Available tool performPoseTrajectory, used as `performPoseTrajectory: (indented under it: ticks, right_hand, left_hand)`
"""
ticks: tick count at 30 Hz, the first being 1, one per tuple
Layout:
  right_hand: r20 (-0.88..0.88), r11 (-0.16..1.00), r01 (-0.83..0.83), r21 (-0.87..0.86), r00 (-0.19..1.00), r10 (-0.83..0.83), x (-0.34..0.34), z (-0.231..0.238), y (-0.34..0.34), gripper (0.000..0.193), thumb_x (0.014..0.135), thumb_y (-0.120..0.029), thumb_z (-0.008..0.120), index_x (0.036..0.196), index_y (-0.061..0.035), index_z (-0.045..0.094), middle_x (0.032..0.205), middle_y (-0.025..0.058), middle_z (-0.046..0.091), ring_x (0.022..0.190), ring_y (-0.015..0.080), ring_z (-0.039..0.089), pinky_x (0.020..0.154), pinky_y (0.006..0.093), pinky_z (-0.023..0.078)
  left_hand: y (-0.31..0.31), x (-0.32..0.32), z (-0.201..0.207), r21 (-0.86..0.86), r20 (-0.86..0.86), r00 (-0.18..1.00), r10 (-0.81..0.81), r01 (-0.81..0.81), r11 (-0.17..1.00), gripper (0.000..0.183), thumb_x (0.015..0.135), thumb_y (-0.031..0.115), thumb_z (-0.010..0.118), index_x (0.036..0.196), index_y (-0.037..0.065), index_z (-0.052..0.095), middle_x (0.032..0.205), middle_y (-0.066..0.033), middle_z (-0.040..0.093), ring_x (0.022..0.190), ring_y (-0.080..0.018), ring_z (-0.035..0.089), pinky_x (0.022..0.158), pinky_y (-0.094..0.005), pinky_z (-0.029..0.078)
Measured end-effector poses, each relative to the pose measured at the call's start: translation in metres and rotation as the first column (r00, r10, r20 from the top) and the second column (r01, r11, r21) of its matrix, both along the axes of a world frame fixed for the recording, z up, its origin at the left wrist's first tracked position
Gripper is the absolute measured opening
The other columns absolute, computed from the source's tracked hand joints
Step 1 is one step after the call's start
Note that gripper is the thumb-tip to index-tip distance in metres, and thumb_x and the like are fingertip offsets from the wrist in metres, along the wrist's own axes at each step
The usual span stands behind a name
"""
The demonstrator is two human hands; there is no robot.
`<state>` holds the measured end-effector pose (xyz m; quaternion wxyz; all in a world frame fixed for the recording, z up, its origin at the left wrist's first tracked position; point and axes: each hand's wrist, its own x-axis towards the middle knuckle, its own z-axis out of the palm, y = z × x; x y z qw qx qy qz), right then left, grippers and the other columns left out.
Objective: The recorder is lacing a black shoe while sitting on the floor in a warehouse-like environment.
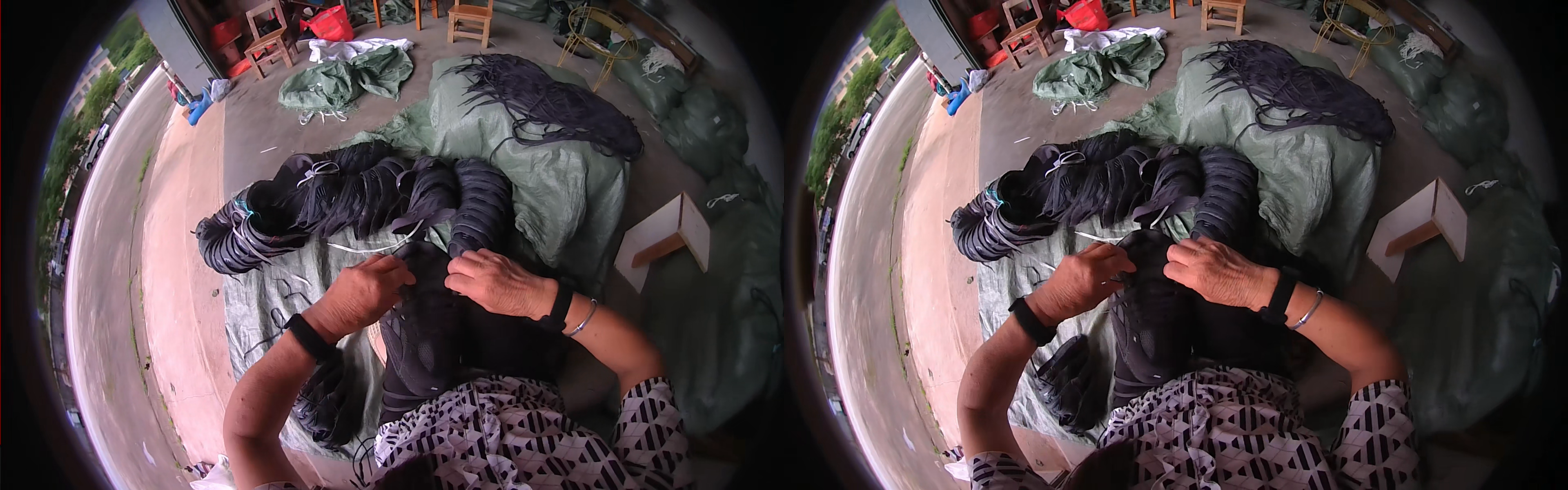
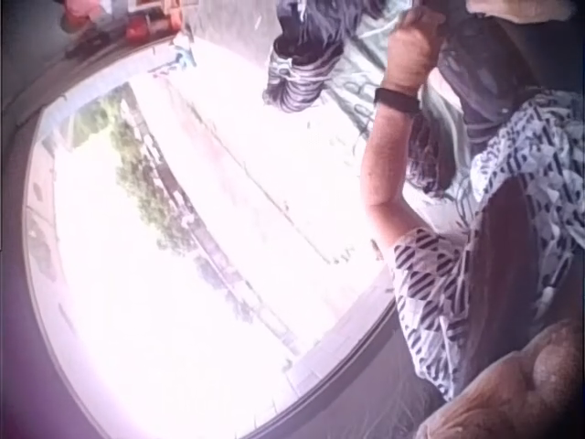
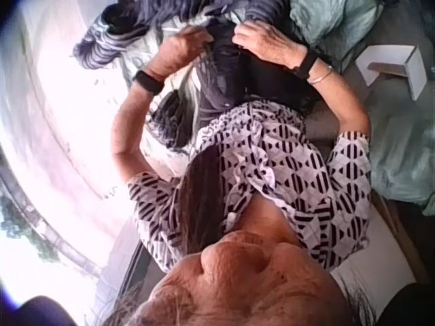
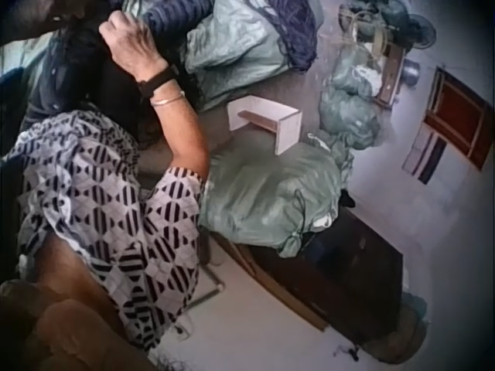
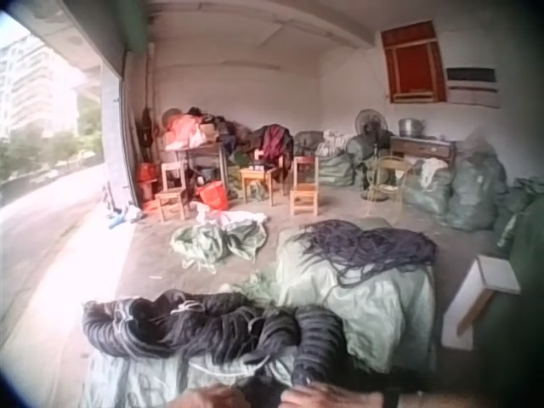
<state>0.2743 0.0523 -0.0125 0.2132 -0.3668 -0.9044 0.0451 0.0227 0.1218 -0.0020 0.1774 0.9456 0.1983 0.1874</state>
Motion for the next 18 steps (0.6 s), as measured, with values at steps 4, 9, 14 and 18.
performPoseTrajectory:
  ticks: [4, 9, 14, 18]
  right_hand:
    - [0.143, 0.985, -0.089, -0.147, 0.984, 0.110, -0.001, 0.007, 0.006, 0.007, 0.070, -0.004, 0.057, 0.074, -0.0052, 0.052, 0.081, 0.0072, 0.047, 0.081, 0.0235, 0.055, 0.070, 0.0365, 0.046]
    - [0.121, 0.943, -0.136, -0.303, 0.976, 0.180, 0.004, -0.002, 0.012, 0.008, 0.071, -0.006, 0.060, 0.071, -0.0010, 0.053, 0.082, 0.0114, 0.049, 0.072, 0.0315, 0.057, 0.067, 0.0405, 0.048]
    - [0.081, 0.881, -0.012, -0.474, 0.995, 0.058, -0.006, -0.007, 0.011, 0.013, 0.075, -0.011, 0.065, 0.074, 0.0014, 0.061, 0.086, 0.0138, 0.057, 0.079, 0.0319, 0.061, 0.070, 0.0389, 0.050]
    - [0.102, 0.876, 0.082, -0.475, 0.994, -0.038, -0.014, -0.011, 0.008, 0.012, 0.076, -0.011, 0.065, 0.076, 0.0005, 0.062, 0.085, 0.0136, 0.058, 0.079, 0.0310, 0.062, 0.070, 0.0383, 0.050]
  left_hand:
    - [0.010, 0.003, 0.011, 0.175, -0.239, 0.962, -0.135, 0.179, 0.968, 0.029, 0.059, 0.018, 0.077, 0.079, 0.012, 0.057, 0.078, -0.0004, 0.053, 0.081, -0.0200, 0.057, 0.063, -0.0322, 0.052]
    - [0.005, 0.011, 0.024, 0.015, -0.341, 0.926, -0.162, 0.178, 0.984, 0.021, 0.067, 0.021, 0.073, 0.078, 0.009, 0.059, 0.083, -0.0028, 0.053, 0.088, -0.0222, 0.056, 0.068, -0.0347, 0.053]
    - [-0.010, 0.025, 0.007, -0.053, -0.359, 0.933, -0.022, 0.003, 0.999, 0.017, 0.075, 0.025, 0.068, 0.077, 0.010, 0.060, 0.085, -0.0051, 0.055, 0.088, -0.0249, 0.056, 0.064, -0.0355, 0.053]
    - [-0.007, 0.029, 0.005, -0.684, -0.168, 0.947, 0.273, -0.312, 0.660, 0.022, 0.082, 0.030, 0.067, 0.082, 0.009, 0.063, 0.079, -0.0005, 0.056, 0.076, -0.0132, 0.055, 0.061, -0.0269, 0.045]
